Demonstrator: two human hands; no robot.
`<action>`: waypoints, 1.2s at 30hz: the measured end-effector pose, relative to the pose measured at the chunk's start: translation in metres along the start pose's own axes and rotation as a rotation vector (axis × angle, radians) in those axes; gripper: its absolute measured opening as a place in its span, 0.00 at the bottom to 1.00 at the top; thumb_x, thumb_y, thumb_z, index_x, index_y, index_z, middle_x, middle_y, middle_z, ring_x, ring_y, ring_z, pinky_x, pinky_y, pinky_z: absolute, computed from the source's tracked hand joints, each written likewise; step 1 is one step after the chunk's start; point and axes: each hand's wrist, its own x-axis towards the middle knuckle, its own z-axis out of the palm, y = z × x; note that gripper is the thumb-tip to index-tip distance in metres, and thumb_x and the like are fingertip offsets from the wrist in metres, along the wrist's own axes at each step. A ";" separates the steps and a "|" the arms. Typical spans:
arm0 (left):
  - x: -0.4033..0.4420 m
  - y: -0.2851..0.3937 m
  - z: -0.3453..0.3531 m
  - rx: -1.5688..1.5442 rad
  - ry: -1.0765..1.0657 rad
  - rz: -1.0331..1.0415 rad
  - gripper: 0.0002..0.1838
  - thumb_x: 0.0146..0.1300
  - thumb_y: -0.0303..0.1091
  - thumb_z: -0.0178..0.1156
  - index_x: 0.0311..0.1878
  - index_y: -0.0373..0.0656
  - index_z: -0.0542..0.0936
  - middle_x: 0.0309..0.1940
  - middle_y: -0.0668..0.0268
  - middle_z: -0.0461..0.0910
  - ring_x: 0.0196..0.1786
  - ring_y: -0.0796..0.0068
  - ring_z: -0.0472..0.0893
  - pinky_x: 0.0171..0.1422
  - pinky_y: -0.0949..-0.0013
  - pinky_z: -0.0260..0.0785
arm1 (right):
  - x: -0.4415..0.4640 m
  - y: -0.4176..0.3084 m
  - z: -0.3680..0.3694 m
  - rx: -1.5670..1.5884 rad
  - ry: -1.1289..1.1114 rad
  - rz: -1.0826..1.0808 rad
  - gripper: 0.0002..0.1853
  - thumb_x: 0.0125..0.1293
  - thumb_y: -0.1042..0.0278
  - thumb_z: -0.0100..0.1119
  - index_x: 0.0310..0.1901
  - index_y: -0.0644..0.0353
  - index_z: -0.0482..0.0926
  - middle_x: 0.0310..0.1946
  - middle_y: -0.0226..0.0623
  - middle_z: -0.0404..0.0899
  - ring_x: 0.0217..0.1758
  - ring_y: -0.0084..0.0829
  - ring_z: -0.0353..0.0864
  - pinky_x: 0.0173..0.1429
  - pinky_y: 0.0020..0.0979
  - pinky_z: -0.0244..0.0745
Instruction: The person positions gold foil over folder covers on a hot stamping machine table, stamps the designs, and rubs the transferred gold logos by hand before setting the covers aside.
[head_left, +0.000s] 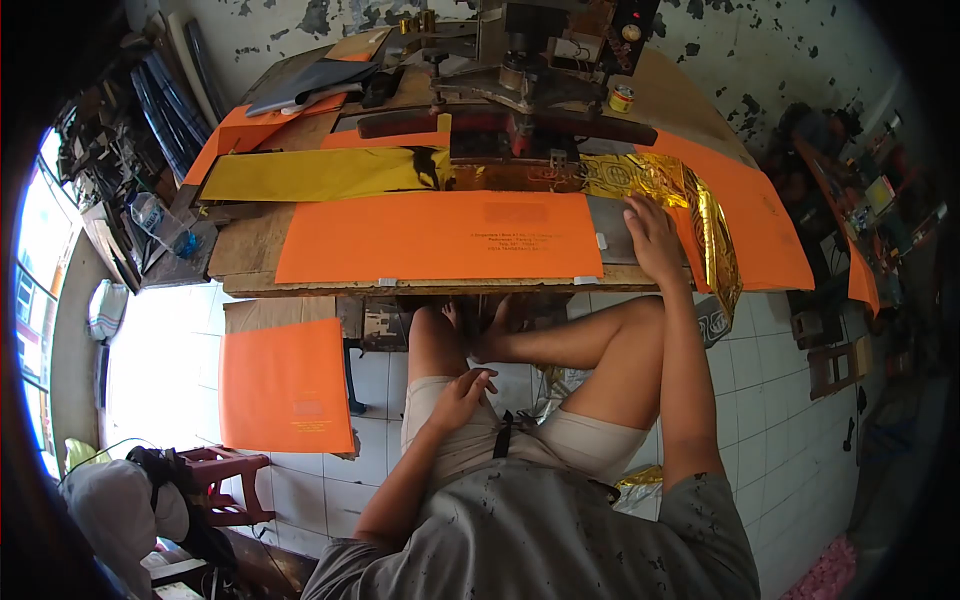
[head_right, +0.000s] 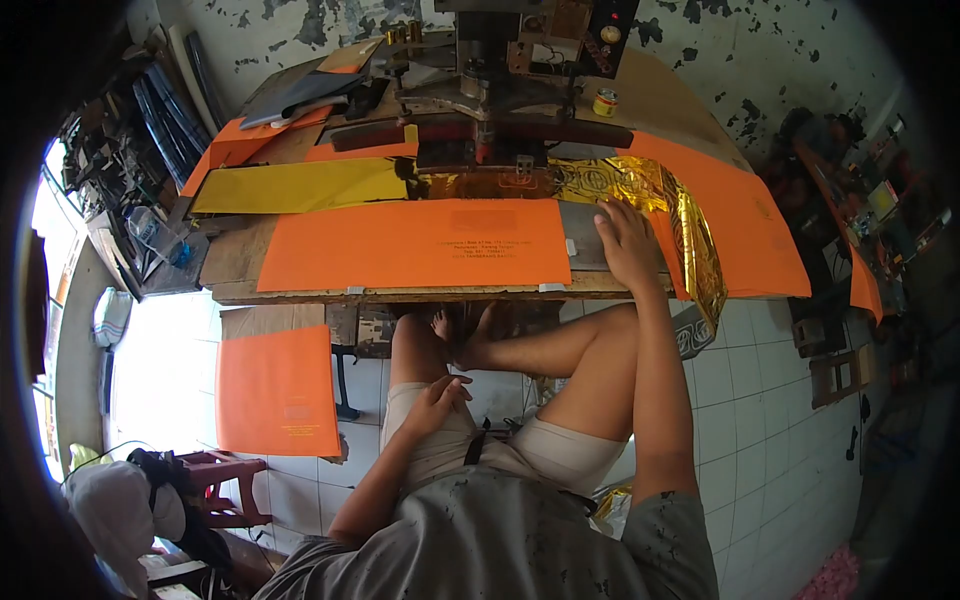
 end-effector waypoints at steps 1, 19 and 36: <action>-0.001 0.000 0.001 0.011 0.012 0.010 0.23 0.84 0.47 0.45 0.59 0.39 0.81 0.37 0.62 0.88 0.32 0.72 0.83 0.44 0.66 0.76 | 0.001 0.002 0.001 -0.023 -0.012 0.002 0.30 0.82 0.40 0.37 0.73 0.48 0.73 0.76 0.39 0.67 0.83 0.42 0.58 0.85 0.47 0.46; -0.028 0.095 -0.063 0.040 0.302 0.258 0.16 0.80 0.38 0.55 0.52 0.35 0.85 0.31 0.66 0.85 0.31 0.81 0.81 0.39 0.73 0.74 | 0.034 0.010 0.009 -0.028 -0.067 0.014 0.29 0.83 0.42 0.38 0.68 0.55 0.77 0.71 0.40 0.73 0.76 0.43 0.67 0.81 0.49 0.53; 0.090 0.176 -0.285 1.071 0.694 0.433 0.23 0.75 0.47 0.60 0.66 0.47 0.77 0.74 0.57 0.69 0.77 0.51 0.67 0.78 0.49 0.61 | 0.027 -0.010 -0.036 0.206 0.191 -0.060 0.24 0.82 0.50 0.50 0.59 0.63 0.83 0.60 0.44 0.82 0.64 0.46 0.80 0.68 0.42 0.73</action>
